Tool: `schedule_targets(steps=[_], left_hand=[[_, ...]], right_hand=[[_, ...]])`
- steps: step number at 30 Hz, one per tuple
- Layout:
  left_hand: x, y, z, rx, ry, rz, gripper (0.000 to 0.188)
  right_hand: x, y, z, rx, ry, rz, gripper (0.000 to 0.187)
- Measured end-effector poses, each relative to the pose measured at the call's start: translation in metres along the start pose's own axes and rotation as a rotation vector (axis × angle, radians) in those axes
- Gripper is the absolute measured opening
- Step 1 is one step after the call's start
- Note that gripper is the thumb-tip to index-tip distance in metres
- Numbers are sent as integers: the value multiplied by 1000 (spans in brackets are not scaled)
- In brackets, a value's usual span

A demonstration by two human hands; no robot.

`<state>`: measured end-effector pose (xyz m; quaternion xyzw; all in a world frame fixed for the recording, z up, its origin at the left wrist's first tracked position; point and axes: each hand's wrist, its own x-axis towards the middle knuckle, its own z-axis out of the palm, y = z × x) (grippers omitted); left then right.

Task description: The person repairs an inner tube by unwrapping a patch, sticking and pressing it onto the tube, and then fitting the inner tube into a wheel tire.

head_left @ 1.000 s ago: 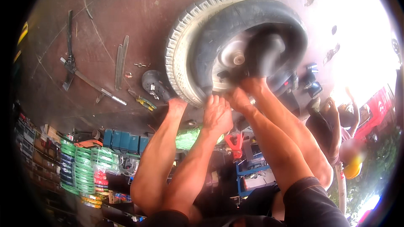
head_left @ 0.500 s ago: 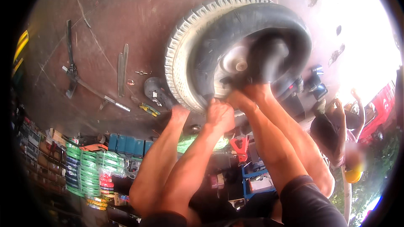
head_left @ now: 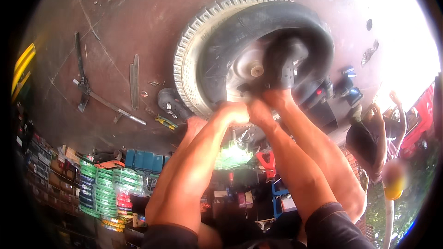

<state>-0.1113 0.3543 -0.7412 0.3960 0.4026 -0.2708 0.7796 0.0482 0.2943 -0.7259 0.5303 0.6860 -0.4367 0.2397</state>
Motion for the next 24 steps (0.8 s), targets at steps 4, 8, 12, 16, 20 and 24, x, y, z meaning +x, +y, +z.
schedule_targets(steps=[4, 8, 12, 16, 20, 24], left_hand=[[44, 28, 4, 38, -83, 122, 33], [78, 32, 38, -130, 19, 26, 34], [77, 19, 52, -677, 147, -81, 35], [77, 38, 14, -985, 253, -166, 34], [73, 68, -23, -1170, 334, -258, 33], [68, 108, -47, -1440, 412, -358, 32]], right_hand=[[-44, 9, -73, -202, 151, -103, 38], [-39, 23, -81, -50, -117, 87, 49], [-48, 2, -82, 75, 19, 111, 31], [-36, -12, -102, 131, 17, 200, 29], [-26, -4, -125, 118, -38, 282, 34], [-10, 12, -142, 89, -19, 304, 28]])
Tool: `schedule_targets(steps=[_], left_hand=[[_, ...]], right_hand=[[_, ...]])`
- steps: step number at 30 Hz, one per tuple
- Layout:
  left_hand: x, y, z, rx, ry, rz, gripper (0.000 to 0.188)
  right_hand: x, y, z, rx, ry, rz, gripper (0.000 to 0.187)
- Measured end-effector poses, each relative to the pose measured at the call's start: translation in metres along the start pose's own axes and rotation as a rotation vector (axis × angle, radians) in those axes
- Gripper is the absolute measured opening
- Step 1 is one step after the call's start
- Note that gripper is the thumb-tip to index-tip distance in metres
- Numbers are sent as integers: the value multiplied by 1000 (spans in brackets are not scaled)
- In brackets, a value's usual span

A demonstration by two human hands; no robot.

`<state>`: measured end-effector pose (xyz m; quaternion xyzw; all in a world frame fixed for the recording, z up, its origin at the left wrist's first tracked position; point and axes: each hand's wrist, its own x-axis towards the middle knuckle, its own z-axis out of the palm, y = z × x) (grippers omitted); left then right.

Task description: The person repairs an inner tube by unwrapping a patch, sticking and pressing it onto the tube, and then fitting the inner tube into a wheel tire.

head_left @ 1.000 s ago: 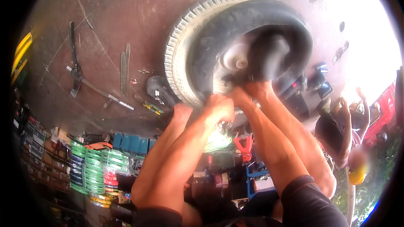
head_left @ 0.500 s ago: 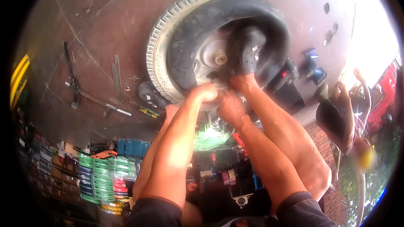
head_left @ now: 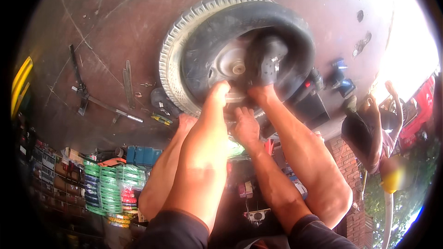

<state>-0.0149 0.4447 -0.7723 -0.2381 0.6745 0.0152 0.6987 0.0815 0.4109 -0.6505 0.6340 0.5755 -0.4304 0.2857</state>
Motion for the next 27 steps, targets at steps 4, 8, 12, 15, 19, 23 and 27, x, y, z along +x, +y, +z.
schedule_targets(steps=[4, 8, 12, 15, 19, 23, 27], left_hand=[[14, -16, 28, -725, 210, -157, 34], [3, -21, 9, -695, 213, -52, 41], [13, -24, -18, -794, 58, -109, 58], [-3, -14, -11, -665, 67, -97, 79], [-24, 0, -8, -615, 200, -227, 59], [-23, -19, -15, -707, 98, -175, 74], [-17, -20, 0, -735, 30, -188, 61]], right_hand=[[4, -5, -5, 18, -44, 26, 22], [15, -11, 0, 37, -81, -1, 20], [26, -3, 2, 118, -167, 43, 18], [49, 8, -1, 134, -211, 46, 23], [78, 16, -2, 254, -605, 117, 29], [76, 15, 16, 1274, -507, 748, 31], [79, 45, 38, 1525, -380, 801, 36]])
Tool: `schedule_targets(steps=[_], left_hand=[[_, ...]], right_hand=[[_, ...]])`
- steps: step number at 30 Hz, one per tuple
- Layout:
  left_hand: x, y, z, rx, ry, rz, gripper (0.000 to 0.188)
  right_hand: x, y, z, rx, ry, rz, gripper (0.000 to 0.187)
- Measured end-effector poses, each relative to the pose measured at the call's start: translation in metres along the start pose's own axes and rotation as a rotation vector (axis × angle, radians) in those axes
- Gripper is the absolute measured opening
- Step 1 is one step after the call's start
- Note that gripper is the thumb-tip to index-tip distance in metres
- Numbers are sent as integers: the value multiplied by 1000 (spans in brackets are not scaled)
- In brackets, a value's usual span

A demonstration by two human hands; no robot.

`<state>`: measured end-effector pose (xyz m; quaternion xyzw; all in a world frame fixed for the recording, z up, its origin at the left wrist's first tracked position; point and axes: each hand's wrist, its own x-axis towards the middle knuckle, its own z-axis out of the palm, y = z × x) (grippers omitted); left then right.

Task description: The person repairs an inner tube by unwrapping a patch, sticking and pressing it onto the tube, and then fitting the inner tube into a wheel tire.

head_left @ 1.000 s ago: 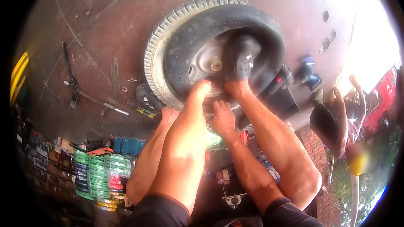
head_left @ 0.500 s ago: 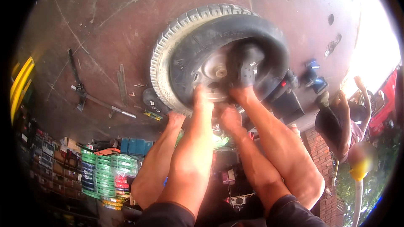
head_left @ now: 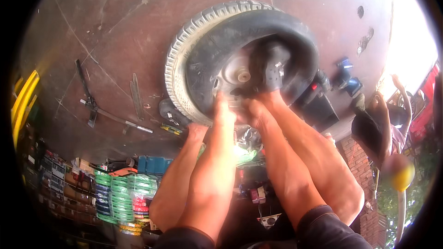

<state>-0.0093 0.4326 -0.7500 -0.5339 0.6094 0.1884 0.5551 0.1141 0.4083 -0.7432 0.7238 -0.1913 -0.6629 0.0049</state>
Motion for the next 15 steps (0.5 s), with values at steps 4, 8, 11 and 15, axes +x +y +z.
schedule_targets(steps=[4, 8, 11, 15], left_hand=[[15, -1, -23, 41, -6, 25, 48], [23, -1, -5, 113, 76, 28, 47], [35, -2, -11, 127, 27, 20, 51], [25, 11, -4, 113, -11, 2, 59]], right_hand=[[-18, 17, 27, 290, 11, 26, 38], [-9, 9, 28, 405, -41, -99, 38], [-1, 11, 36, 320, 37, -128, 37], [5, 7, 40, 181, 19, -145, 35]])
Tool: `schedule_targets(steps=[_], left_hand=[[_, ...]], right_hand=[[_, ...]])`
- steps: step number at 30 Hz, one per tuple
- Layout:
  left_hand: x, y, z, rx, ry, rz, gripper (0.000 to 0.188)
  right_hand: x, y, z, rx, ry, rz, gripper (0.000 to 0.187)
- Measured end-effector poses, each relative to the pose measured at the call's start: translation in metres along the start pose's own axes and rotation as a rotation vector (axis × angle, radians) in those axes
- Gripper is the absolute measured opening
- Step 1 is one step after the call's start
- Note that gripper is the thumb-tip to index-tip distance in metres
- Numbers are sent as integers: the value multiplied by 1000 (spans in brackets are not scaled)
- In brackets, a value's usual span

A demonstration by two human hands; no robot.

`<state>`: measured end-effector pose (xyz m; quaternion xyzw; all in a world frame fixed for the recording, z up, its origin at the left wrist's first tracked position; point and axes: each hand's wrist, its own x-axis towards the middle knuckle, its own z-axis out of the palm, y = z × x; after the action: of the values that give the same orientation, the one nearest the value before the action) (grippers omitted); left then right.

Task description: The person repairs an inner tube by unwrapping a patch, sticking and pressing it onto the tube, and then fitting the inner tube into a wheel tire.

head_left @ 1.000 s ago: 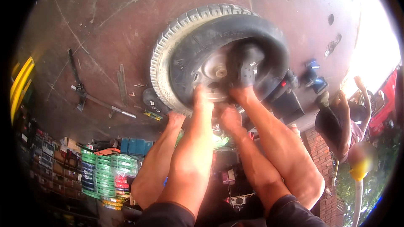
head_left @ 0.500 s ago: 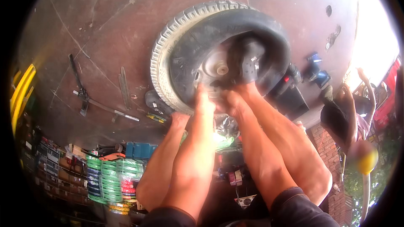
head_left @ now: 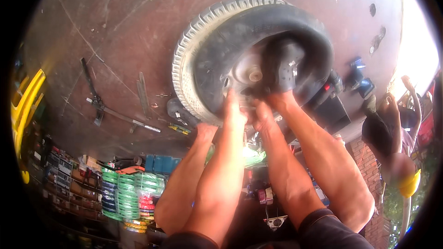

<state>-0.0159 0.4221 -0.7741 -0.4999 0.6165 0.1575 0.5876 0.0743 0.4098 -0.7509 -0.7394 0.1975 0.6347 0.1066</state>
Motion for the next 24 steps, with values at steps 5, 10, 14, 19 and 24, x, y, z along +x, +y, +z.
schedule_targets(steps=[5, 10, 14, 19, 24], left_hand=[[-1, -10, -3, 26, 21, 74, 70], [6, -13, -9, 77, 31, 58, 63], [16, -4, -15, 42, -28, 14, 52], [27, -20, -38, 12, -23, 43, 45], [18, -13, -25, -127, 53, 94, 46]], right_hand=[[12, 5, -14, 61, -59, 37, 33], [20, 13, -16, -73, 53, 1, 30], [25, 5, -17, -108, -42, 104, 27], [24, 36, -17, -18, 70, 13, 25], [52, 43, -27, 139, 26, 103, 22]])
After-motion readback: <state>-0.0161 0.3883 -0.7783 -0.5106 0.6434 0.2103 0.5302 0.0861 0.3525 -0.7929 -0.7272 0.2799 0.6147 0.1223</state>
